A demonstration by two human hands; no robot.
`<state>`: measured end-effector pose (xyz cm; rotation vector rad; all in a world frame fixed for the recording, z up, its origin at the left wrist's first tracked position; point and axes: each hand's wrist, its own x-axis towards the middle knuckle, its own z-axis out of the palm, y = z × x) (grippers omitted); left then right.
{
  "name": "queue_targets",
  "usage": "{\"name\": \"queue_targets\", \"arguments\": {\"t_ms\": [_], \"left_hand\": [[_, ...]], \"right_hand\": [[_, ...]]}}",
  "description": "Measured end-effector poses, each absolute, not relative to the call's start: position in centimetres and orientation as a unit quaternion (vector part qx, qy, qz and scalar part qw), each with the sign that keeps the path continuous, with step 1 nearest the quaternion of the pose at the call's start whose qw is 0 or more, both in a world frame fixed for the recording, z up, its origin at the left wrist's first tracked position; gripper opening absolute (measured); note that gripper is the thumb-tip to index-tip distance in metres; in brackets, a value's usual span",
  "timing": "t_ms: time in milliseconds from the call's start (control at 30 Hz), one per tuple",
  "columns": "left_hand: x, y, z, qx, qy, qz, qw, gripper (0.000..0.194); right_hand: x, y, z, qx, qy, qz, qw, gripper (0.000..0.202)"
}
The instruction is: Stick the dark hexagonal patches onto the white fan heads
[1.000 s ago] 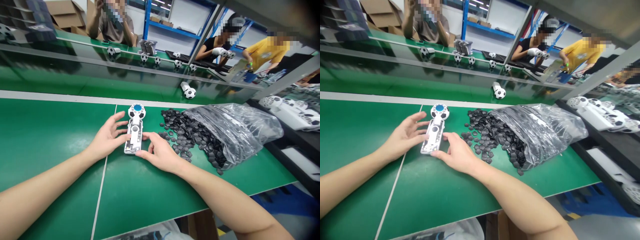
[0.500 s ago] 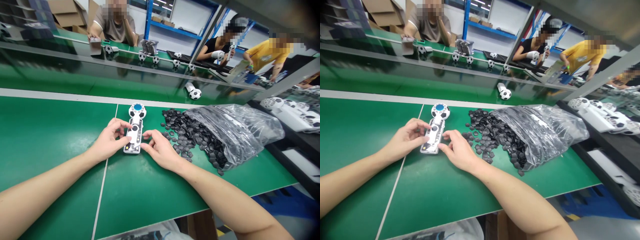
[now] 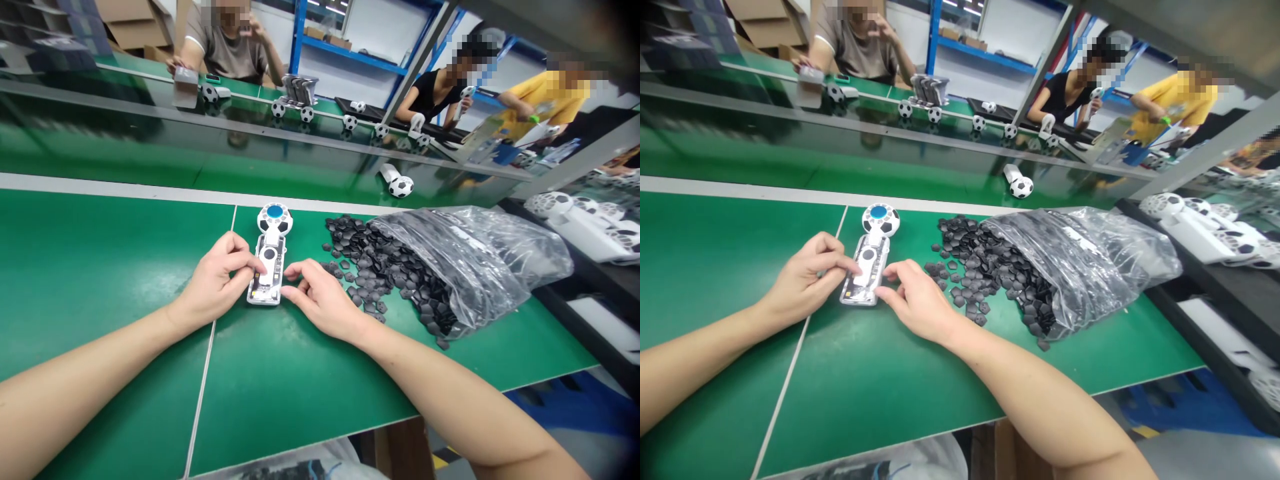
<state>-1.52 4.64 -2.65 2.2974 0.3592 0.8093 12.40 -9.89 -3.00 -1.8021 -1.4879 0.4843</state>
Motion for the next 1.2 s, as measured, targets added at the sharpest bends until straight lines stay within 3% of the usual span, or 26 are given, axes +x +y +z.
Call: {"name": "queue_targets", "arguments": {"t_ms": [567,1200], "left_hand": [[-1.77,5.22,-2.92,0.923,0.046,0.361,0.123,0.025],[-1.74,5.13,-2.51,0.926,0.017,0.367,0.089,0.024]], "right_hand": [[12.57,-9.94,-3.04,-0.7,-0.584,0.198,0.361,0.014],[12.56,-9.84,-3.14,-0.698,-0.582,0.201,0.366,0.013]]}}
